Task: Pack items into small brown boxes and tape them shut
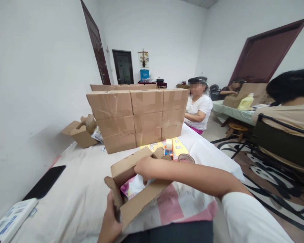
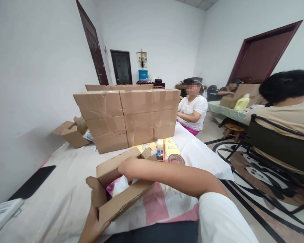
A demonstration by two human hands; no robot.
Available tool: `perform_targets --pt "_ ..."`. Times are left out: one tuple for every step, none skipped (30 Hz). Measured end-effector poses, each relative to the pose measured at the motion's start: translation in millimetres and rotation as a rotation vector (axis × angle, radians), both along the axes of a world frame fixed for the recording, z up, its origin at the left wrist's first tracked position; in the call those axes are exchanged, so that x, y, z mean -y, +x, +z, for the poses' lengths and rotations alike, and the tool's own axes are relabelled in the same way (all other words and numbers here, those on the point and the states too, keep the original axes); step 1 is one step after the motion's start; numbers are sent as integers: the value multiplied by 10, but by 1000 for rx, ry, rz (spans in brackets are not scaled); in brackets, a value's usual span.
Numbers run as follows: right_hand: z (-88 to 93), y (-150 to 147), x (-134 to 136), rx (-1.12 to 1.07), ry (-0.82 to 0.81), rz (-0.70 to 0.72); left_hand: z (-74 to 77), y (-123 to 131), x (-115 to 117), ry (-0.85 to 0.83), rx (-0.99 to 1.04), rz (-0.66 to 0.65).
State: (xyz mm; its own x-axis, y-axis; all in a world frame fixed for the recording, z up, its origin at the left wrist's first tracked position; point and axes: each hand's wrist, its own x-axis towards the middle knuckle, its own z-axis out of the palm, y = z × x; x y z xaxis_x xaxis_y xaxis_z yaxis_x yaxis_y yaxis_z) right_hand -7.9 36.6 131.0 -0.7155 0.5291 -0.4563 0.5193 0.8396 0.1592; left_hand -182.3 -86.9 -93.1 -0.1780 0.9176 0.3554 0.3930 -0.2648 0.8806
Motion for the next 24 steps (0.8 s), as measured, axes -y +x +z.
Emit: perform_targets --pt "18 8 5 0 20 -10 21 6 5 -4 4 -8" --pt "28 12 5 4 23 -12 44 13 11 -4 7 -15" --pt "30 16 -2 12 11 -2 67 21 17 1 7 -21" --pt "27 19 -15 21 -19 17 91 28 23 7 5 -25" --pt "18 22 -35 32 -55 37 113 35 29 13 1 -28" --pt "5 27 -58 39 -91 54 133 42 35 18 -2 -28" --pt "-9 33 -84 39 -123 67 149 47 39 20 -4 -29" --pt "-24 40 -109 35 -152 74 163 52 41 24 -4 -31" --pt "-40 47 -132 25 -176 75 173 55 41 30 -4 -30" --pt "-56 55 -151 12 -191 69 179 56 40 39 -4 -27" --pt "-72 62 -167 -3 -196 59 182 56 37 48 -3 -22" --pt "-88 69 -179 -15 -195 51 181 54 34 53 -1 -17" --pt "-103 74 -189 -25 -191 47 176 50 30 52 2 -13" --pt "-118 77 -198 -31 -187 46 167 45 26 45 5 -11" --pt "-131 77 -207 -34 -189 49 155 39 23 33 12 -10" --pt "-143 74 -217 -33 -200 58 142 33 20 19 20 -11" --pt "-153 68 -227 -28 -214 68 129 28 18 5 30 -13" --pt "-162 58 -237 -20 -227 73 118 24 17 -4 38 -13" --pt "-171 43 -247 -10 -238 73 110 23 17 -9 46 -8" --pt "-180 24 -254 3 -244 72 107 24 19 -12 52 0" --pt "-190 3 -258 18 -243 66 108 27 21 -14 52 2" --pt "-202 -21 -259 31 -234 57 113 31 24 -16 51 4" --pt "-215 -44 -257 38 -222 50 120 37 27 -21 51 5" --pt "-230 -67 -251 42 -209 46 128 43 30 -27 53 3"
